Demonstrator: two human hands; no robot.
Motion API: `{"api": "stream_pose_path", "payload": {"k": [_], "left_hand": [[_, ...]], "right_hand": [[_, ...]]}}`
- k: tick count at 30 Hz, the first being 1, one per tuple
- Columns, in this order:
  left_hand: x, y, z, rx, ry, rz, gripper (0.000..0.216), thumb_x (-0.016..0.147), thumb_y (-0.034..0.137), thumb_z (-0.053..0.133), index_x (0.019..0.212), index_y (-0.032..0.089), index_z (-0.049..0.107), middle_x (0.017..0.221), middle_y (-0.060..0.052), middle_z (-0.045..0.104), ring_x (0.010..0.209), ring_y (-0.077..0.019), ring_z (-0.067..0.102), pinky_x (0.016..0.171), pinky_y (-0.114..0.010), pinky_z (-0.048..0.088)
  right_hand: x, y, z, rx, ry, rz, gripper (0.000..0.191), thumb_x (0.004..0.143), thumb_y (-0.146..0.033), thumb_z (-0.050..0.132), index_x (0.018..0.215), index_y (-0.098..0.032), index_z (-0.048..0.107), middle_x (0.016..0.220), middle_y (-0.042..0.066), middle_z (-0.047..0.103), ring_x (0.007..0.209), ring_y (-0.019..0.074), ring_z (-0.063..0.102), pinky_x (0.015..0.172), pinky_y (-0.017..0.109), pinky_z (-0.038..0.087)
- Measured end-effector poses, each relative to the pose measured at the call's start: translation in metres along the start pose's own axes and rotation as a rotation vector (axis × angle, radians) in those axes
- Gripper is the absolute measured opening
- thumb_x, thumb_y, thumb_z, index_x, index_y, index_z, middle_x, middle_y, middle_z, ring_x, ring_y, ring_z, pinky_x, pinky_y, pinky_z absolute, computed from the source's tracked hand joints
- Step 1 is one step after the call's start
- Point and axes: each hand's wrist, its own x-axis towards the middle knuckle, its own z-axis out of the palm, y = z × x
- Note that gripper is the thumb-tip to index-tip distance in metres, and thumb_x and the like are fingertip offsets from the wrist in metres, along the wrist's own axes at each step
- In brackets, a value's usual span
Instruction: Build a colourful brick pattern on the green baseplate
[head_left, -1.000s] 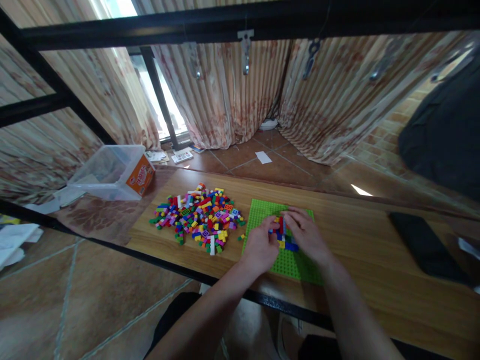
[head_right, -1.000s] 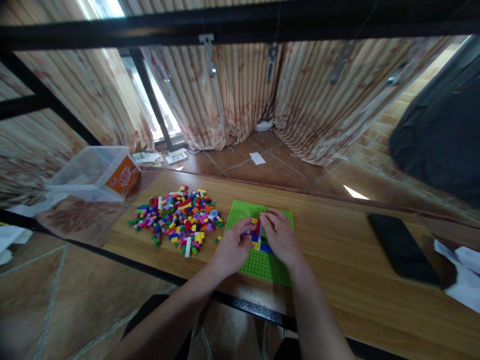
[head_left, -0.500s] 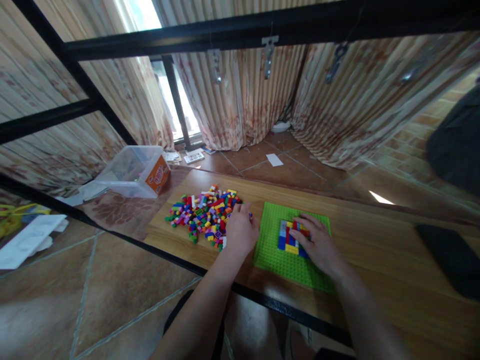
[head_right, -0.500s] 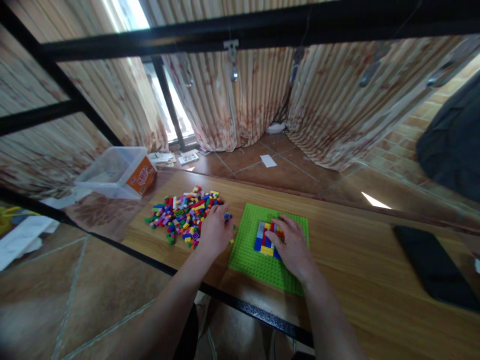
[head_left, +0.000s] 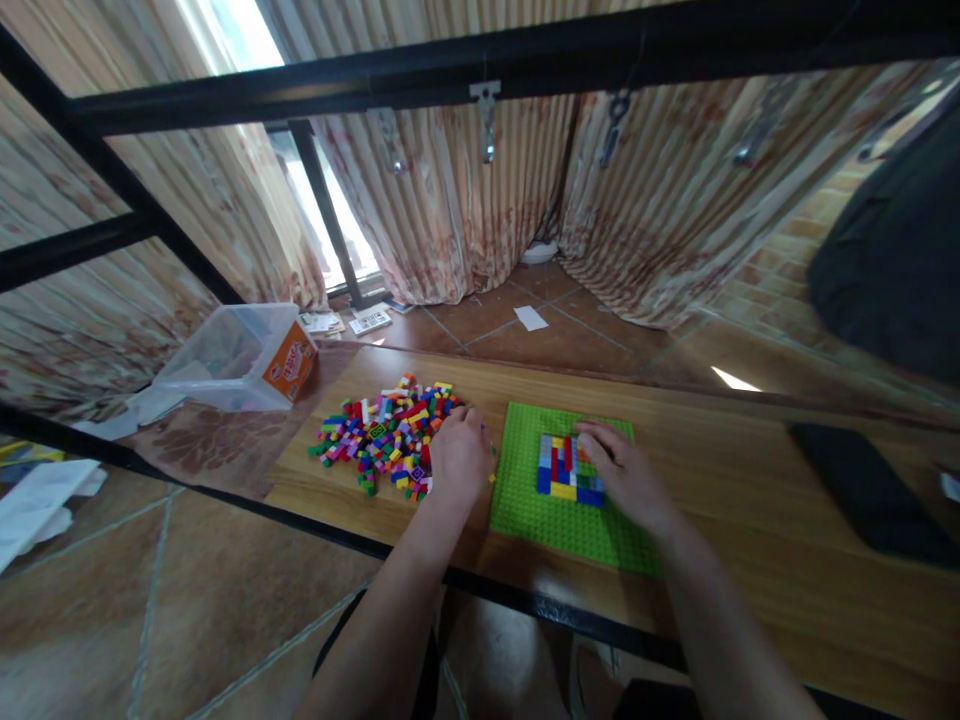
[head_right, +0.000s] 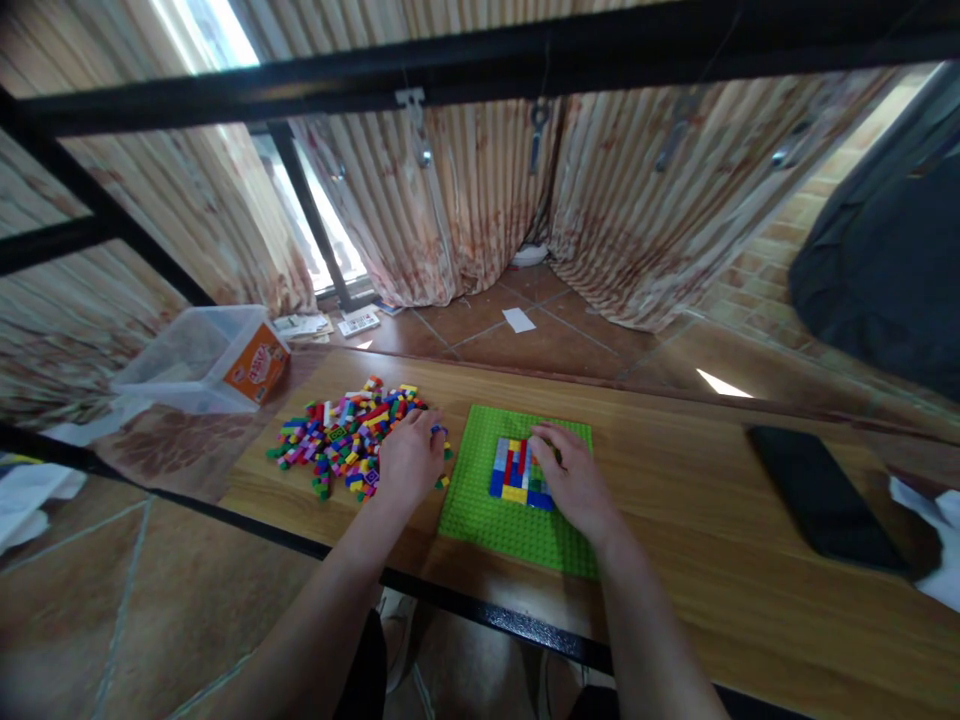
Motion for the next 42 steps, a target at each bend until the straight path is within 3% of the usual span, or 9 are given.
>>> {"api": "stream_pose_path", "payload": {"k": [5, 10, 14, 18, 26, 30, 34, 38, 42], "left_hand": [[0.001, 0.008, 0.012, -0.471, -0.03, 0.109, 0.023, 0.088, 0.011, 0.054, 0.105, 0.017, 0.068, 0.1, -0.008, 0.07, 0.089, -0.0187, 0.066, 0.084, -0.031, 0.053], [0.0, 0.02, 0.032, -0.778, -0.116, 0.056, 0.027, 0.083, 0.008, 0.058, 0.107, 0.016, 0.068, 0.098, -0.007, 0.072, 0.087, -0.0169, 0.067, 0.086, -0.032, 0.055], [0.0, 0.03, 0.036, -0.743, -0.128, 0.047, 0.042, 0.079, 0.003, 0.057, 0.119, 0.014, 0.062, 0.102, -0.008, 0.07, 0.087, -0.0166, 0.067, 0.087, -0.032, 0.055], [0.0, 0.039, 0.036, -0.599, -0.119, 0.127, 0.048, 0.078, 0.002, 0.055, 0.123, 0.019, 0.059, 0.104, -0.006, 0.069, 0.088, -0.0168, 0.066, 0.089, -0.034, 0.055], [0.002, 0.051, 0.039, -0.502, -0.126, 0.209, 0.04, 0.081, 0.002, 0.05, 0.114, 0.018, 0.064, 0.107, -0.008, 0.069, 0.098, -0.0199, 0.066, 0.097, -0.036, 0.052], [0.004, 0.052, 0.038, -0.702, -0.139, 0.127, 0.028, 0.084, 0.008, 0.053, 0.106, 0.017, 0.068, 0.106, -0.008, 0.072, 0.098, -0.0193, 0.067, 0.094, -0.034, 0.052], [0.007, 0.054, 0.037, -1.003, -0.224, -0.004, 0.018, 0.083, 0.02, 0.059, 0.097, 0.014, 0.07, 0.091, -0.006, 0.073, 0.082, -0.0163, 0.066, 0.077, -0.028, 0.054], [0.006, 0.056, 0.032, -1.244, -0.322, -0.181, 0.024, 0.076, 0.031, 0.069, 0.091, 0.013, 0.071, 0.071, 0.0, 0.067, 0.061, -0.0105, 0.058, 0.056, -0.02, 0.045], [0.005, 0.057, 0.023, -1.273, -0.366, -0.267, 0.03, 0.069, 0.034, 0.075, 0.09, 0.013, 0.072, 0.064, 0.002, 0.062, 0.056, -0.0081, 0.052, 0.049, -0.016, 0.036]], "right_hand": [[0.004, -0.006, -0.006, 0.069, 0.093, 0.117, 0.045, 0.091, -0.052, 0.046, 0.106, -0.019, 0.072, 0.112, 0.01, 0.074, 0.107, 0.0266, 0.066, 0.097, 0.043, 0.049], [0.004, -0.012, -0.007, 0.062, 0.125, 0.135, 0.044, 0.09, -0.05, 0.047, 0.104, -0.017, 0.073, 0.108, 0.011, 0.075, 0.102, 0.0266, 0.068, 0.093, 0.041, 0.05], [0.001, -0.016, -0.006, 0.003, 0.125, 0.095, 0.042, 0.089, -0.046, 0.047, 0.104, -0.016, 0.073, 0.106, 0.012, 0.074, 0.098, 0.0257, 0.068, 0.091, 0.042, 0.051], [0.0, -0.019, -0.005, 0.0, 0.115, 0.088, 0.04, 0.088, -0.045, 0.049, 0.105, -0.017, 0.072, 0.106, 0.012, 0.074, 0.097, 0.0251, 0.068, 0.091, 0.043, 0.051], [-0.001, -0.018, -0.008, 0.048, 0.081, 0.091, 0.036, 0.09, -0.042, 0.05, 0.108, -0.02, 0.071, 0.109, 0.011, 0.073, 0.102, 0.0249, 0.067, 0.095, 0.044, 0.049], [-0.002, -0.02, -0.011, 0.101, 0.061, 0.028, 0.03, 0.088, -0.037, 0.057, 0.111, -0.023, 0.071, 0.114, 0.009, 0.071, 0.108, 0.0234, 0.064, 0.098, 0.043, 0.047], [-0.002, -0.029, -0.007, 0.182, 0.072, -0.046, 0.026, 0.084, -0.032, 0.065, 0.108, -0.026, 0.072, 0.114, 0.006, 0.07, 0.109, 0.021, 0.063, 0.101, 0.04, 0.046], [-0.001, -0.039, 0.001, 0.203, 0.111, -0.079, 0.019, 0.085, -0.022, 0.064, 0.1, -0.028, 0.074, 0.104, 0.003, 0.072, 0.101, 0.0182, 0.065, 0.095, 0.036, 0.049], [0.002, -0.043, 0.003, 0.163, 0.099, -0.088, 0.02, 0.086, -0.018, 0.064, 0.1, -0.028, 0.073, 0.102, 0.003, 0.072, 0.099, 0.0177, 0.065, 0.093, 0.036, 0.049]]}}
